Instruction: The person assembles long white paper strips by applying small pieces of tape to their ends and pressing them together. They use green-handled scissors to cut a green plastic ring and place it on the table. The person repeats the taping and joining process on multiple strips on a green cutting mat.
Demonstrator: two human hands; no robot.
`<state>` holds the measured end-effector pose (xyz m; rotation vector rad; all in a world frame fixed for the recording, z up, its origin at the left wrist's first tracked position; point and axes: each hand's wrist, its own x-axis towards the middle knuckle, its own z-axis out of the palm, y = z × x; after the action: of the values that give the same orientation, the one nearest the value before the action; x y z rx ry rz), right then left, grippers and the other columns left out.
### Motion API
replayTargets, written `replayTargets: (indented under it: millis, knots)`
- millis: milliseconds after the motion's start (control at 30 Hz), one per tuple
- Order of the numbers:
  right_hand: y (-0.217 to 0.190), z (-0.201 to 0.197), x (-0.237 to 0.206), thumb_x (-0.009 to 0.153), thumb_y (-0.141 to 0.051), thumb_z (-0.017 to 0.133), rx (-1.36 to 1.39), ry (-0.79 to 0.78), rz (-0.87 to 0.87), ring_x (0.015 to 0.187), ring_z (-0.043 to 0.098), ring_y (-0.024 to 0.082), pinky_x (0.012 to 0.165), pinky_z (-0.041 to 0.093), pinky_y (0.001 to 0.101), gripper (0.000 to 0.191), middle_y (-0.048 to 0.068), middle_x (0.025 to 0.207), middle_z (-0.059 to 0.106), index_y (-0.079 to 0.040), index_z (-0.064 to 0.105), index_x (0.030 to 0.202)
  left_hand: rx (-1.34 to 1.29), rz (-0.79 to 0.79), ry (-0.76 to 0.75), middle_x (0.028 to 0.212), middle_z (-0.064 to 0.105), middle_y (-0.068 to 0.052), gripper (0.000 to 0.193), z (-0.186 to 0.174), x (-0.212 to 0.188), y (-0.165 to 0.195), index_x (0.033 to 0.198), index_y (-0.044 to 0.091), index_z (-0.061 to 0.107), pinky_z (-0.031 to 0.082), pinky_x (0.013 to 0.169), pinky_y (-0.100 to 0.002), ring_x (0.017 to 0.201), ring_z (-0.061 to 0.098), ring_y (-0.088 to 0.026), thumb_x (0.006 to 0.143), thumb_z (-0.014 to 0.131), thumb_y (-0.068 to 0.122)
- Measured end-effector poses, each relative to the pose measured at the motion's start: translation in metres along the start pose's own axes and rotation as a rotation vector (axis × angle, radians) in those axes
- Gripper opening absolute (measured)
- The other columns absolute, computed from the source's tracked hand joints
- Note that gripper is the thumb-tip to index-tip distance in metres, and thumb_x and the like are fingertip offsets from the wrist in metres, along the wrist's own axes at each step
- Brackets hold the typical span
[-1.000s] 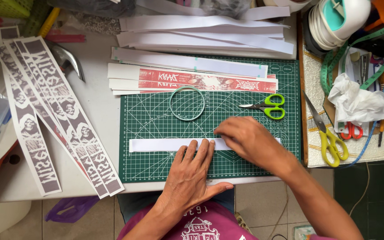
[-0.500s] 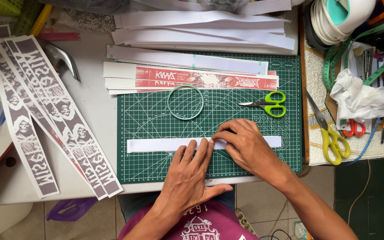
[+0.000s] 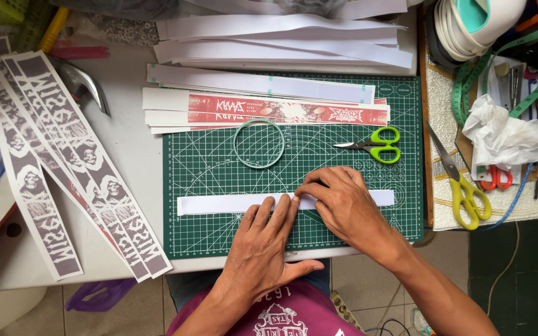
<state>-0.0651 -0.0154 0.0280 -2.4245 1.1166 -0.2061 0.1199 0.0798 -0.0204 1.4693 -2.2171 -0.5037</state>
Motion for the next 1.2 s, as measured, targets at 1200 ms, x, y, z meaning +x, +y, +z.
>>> replayTargets:
  millis: [1200]
  knots:
    - [0.0,0.022,-0.083,0.093,-0.007,0.069,0.145,0.394,0.381,0.104,0.067,0.016,0.098,0.048,0.0367,0.02,0.002,0.107,0.074,-0.011,0.073,0.112,-0.147,-0.038,0.042,0.144,0.057,-0.022,0.109,-0.008,-0.003,-0.003,0.15,-0.003,0.049,0.041,0.11,-0.052,0.134,0.053,-0.041,0.086,0.046,0.085]
